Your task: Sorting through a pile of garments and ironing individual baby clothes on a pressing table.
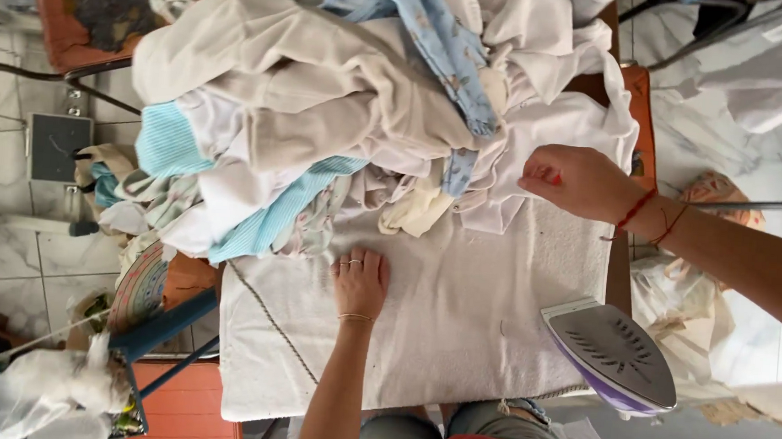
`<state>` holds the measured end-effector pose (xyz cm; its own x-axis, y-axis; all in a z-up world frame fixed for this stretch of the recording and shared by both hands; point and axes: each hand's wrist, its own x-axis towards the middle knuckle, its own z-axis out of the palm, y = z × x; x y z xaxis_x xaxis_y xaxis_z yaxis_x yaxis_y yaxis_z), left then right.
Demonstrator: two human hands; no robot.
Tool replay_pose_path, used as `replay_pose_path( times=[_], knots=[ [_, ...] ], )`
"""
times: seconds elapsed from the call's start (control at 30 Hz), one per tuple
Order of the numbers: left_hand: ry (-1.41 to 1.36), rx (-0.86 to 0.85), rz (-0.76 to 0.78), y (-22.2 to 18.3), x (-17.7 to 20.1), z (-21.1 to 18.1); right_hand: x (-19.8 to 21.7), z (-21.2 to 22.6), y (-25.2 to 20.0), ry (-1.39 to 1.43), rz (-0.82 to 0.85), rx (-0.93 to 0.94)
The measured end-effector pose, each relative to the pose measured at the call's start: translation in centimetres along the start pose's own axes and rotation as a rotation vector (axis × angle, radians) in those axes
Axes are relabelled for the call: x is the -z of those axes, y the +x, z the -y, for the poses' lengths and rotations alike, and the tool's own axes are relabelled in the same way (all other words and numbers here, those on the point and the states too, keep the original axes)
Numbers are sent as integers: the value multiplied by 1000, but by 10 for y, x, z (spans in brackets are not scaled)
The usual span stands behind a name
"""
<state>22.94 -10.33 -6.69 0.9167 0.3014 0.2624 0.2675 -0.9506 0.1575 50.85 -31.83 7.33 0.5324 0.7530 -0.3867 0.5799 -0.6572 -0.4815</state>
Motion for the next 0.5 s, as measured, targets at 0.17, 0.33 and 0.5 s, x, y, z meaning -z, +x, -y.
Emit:
replay_pose_path(
  times=[0.17, 0.33, 0.5],
  knots=[
    [-221, 403, 209, -18, 0, -14, 15, 54, 11, 249, -452, 141],
    [-736, 417, 241, -44, 56, -38, 60, 122, 40, 173, -679, 406],
    [-974, 475, 416, -74, 100, -41, 75, 120, 80, -37, -543, 335]
  ],
)
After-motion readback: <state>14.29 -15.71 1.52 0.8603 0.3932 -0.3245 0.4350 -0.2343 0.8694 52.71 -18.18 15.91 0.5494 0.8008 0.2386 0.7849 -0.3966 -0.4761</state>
